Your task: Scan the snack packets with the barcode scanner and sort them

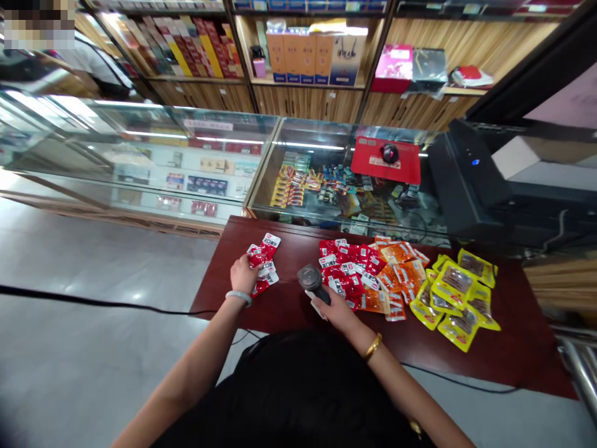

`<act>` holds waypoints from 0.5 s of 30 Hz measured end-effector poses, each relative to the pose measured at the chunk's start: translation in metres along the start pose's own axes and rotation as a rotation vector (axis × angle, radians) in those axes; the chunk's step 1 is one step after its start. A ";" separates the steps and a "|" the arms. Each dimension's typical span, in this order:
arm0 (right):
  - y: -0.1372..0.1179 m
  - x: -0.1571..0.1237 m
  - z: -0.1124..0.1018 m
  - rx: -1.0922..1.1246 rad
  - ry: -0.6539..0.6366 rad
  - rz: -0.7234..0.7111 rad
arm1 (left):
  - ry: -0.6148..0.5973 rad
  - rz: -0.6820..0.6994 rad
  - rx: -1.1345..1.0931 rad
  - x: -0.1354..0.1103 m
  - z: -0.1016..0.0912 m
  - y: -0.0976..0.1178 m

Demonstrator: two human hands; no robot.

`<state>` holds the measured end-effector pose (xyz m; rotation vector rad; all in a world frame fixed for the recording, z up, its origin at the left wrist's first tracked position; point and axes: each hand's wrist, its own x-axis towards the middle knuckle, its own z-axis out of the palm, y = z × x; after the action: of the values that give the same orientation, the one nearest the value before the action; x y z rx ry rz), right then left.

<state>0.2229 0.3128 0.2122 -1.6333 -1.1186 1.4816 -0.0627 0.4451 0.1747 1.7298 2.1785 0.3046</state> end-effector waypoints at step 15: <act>0.025 -0.031 -0.047 0.187 0.299 0.111 | -0.439 0.523 0.262 -0.076 0.082 0.132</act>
<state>0.2738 0.2775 0.2096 -1.7356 -0.7149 1.3113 0.1034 0.3990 0.1584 2.2411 1.4883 -0.2356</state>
